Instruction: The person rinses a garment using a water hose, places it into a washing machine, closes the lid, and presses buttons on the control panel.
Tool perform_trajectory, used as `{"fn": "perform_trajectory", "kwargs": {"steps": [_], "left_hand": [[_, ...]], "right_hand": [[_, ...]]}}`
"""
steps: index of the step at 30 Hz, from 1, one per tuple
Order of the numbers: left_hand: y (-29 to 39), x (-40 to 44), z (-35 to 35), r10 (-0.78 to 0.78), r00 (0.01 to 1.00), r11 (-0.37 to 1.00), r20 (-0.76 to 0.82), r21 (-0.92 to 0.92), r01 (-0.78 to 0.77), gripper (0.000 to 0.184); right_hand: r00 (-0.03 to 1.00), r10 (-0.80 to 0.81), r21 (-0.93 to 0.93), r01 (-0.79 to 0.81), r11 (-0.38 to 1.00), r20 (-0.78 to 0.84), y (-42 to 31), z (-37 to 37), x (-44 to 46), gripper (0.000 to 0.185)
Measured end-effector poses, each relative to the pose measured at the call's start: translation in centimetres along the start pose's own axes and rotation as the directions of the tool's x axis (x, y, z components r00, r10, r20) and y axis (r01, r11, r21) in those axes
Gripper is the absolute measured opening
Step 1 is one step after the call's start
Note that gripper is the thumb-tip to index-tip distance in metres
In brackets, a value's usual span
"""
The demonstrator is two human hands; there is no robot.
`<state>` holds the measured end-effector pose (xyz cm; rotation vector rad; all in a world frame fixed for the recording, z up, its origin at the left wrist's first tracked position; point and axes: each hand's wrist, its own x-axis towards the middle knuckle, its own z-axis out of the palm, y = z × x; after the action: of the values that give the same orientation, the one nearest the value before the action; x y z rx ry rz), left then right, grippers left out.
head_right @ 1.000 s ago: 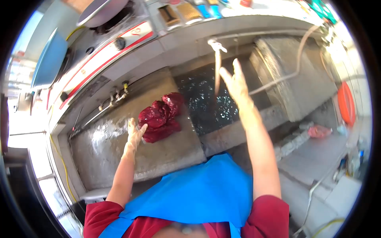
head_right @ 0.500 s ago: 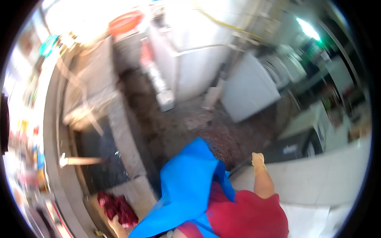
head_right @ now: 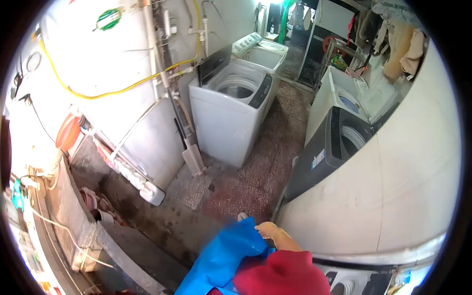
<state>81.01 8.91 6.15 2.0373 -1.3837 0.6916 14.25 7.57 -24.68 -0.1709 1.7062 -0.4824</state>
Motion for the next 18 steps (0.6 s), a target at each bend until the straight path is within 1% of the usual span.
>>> {"fn": "perform_trajectory", "kwargs": {"steps": [1,2,3,4,5,6,7,8,9,10,11,12,13,14,15,16,18], "left_hand": [[2.1,1.6,0.0,0.119,0.993,0.988,-0.008,0.097,-0.118,0.034],[4.6,3.3,0.5,0.188,0.982,0.973,0.007,0.132,-0.188,0.033],[9.7,5.1,0.9,0.027,0.999,0.966,-0.018,-0.258,-0.031,0.038],[14.8,7.0,1.2,-0.135,0.990,0.782,-0.042,-0.619,0.080,0.043],[17.4,8.1,2.1,-0.196,0.978,0.656,0.070,-0.732,0.184,0.050],[19.7,9.4,3.0,-0.241,0.953,0.503,0.186,-0.816,0.286,0.064],[23.2,11.1,3.7,-0.185,0.979,0.608,0.080,-0.774,0.178,0.060],[26.9,13.1,4.7,-0.116,0.993,0.692,-0.021,-0.719,0.066,0.056],[30.1,15.3,6.2,-0.165,0.986,0.639,0.007,-0.761,0.112,0.054],[33.5,17.5,7.6,-0.210,0.977,0.579,0.043,-0.800,0.159,0.053],[36.9,19.1,8.8,-0.103,0.995,0.566,0.008,-0.822,0.065,0.051],[40.7,21.0,9.7,0.005,1.000,0.541,-0.030,-0.840,-0.028,0.050],[47.1,22.3,10.1,-0.164,0.980,0.362,0.113,-0.917,0.167,0.046],[51.8,23.4,11.0,-0.072,0.989,0.210,0.129,-0.967,0.142,0.044],[55.4,25.0,13.0,-0.033,0.979,0.062,0.201,-0.977,0.203,0.044],[59.6,26.1,14.9,0.051,0.990,-0.045,0.130,-0.990,0.133,0.045],[67.7,28.0,18.0,0.166,0.976,-0.099,0.142,-0.982,0.159,0.042]], "right_hand": [[0.997,-0.019,0.033,0.022,0.999,-0.071,-0.9,-1.5,0.6,0.040],[0.998,-0.025,0.039,0.027,0.999,-0.055,-1.7,-3.3,2.0,0.040],[0.994,-0.075,0.118,0.084,0.989,-0.077,-2.2,-5.6,3.1,0.036],[0.989,-0.111,0.190,0.128,0.973,-0.097,-2.1,-7.6,3.8,0.032],[0.983,-0.139,0.257,0.166,0.952,-0.118,-1.7,-9.4,4.3,0.029],[0.988,-0.128,0.248,0.147,0.957,-0.090,-1.4,-11.3,4.8,0.029],[0.962,-0.169,0.258,0.223,0.940,-0.215,-1.4,-12.8,4.9,0.028],[0.915,-0.209,0.260,0.307,0.915,-0.344,-1.8,-14.1,5.1,0.028],[0.918,-0.210,0.262,0.305,0.916,-0.335,-2.2,-15.3,5.0,0.028],[0.928,-0.221,0.342,0.321,0.883,-0.301,-2.4,-16.4,4.4,0.029],[0.934,-0.232,0.421,0.332,0.844,-0.270,-2.4,-17.1,3.7,0.030],[0.936,-0.230,0.425,0.329,0.843,-0.268,-2.2,-17.6,3.5,0.030],[0.921,-0.242,0.417,0.358,0.836,-0.305,-1.5,-18.0,3.4,0.031],[0.906,-0.252,0.407,0.384,0.829,-0.341,-0.7,-18.3,3.4,0.032],[0.908,-0.245,0.413,0.378,0.829,-0.339,-0.2,-18.5,3.2,0.032],[0.921,-0.212,0.433,0.346,0.832,-0.328,0.3,-18.8,2.8,0.031],[0.935,-0.164,0.463,0.302,0.833,-0.316,1.3,-18.9,1.8,0.030]]}}
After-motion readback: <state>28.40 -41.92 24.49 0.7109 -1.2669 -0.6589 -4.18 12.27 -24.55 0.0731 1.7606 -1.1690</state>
